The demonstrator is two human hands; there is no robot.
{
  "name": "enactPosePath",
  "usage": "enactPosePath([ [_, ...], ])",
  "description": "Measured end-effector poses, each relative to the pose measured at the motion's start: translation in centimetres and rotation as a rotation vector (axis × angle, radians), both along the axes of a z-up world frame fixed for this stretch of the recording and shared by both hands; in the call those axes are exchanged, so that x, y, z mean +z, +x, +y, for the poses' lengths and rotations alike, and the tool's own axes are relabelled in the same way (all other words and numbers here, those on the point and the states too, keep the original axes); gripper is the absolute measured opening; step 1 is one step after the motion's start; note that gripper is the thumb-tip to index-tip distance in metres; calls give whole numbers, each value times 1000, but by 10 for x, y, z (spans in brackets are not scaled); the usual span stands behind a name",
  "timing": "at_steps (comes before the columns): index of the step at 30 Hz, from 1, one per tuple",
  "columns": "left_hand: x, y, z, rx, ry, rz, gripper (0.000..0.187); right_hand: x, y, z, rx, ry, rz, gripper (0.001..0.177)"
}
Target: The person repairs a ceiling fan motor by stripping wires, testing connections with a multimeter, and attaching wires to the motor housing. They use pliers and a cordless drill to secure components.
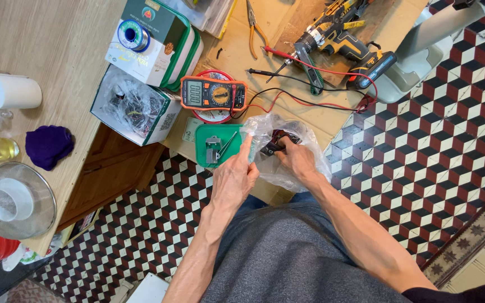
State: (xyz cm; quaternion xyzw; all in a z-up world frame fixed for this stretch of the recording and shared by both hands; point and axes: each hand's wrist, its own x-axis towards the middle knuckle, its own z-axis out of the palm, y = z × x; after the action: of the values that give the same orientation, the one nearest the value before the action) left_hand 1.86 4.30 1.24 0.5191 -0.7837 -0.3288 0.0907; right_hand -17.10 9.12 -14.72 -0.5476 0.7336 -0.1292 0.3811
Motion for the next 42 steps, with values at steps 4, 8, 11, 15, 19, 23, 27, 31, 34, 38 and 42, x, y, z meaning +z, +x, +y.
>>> enactPosePath([
  [4,-1,4,-2,10,27,-31,73,22,-7,7,-314,101,-343,34],
  [8,-1,3,1,34,17,-56,66,56,-23,10,-549,183,-865,27],
  [11,6,1,3,42,-153,-10,45,91,-38,13,-602,347,-1224,21],
  [15,19,-8,10,89,-251,216,36,127,-51,25,-549,413,-1473,24],
  [19,16,-22,5,29,449,782,56,144,-49,36,-478,383,-1694,29],
  [23,8,-27,12,-19,691,914,48,151,-44,43,-510,413,-1730,30],
  [27,3,-25,19,137,690,785,44,156,-44,44,-532,344,-1620,31],
  [31,-3,-23,21,222,625,878,42,159,-42,46,-593,316,-1401,35],
  [34,-3,-20,23,293,628,934,43,160,-40,47,-581,293,-1116,22],
  [38,-4,-19,24,342,651,1000,42,170,-35,46,-499,207,-1029,20],
  [42,-4,-15,26,415,736,1019,42,180,-33,44,-590,123,-1120,20],
])
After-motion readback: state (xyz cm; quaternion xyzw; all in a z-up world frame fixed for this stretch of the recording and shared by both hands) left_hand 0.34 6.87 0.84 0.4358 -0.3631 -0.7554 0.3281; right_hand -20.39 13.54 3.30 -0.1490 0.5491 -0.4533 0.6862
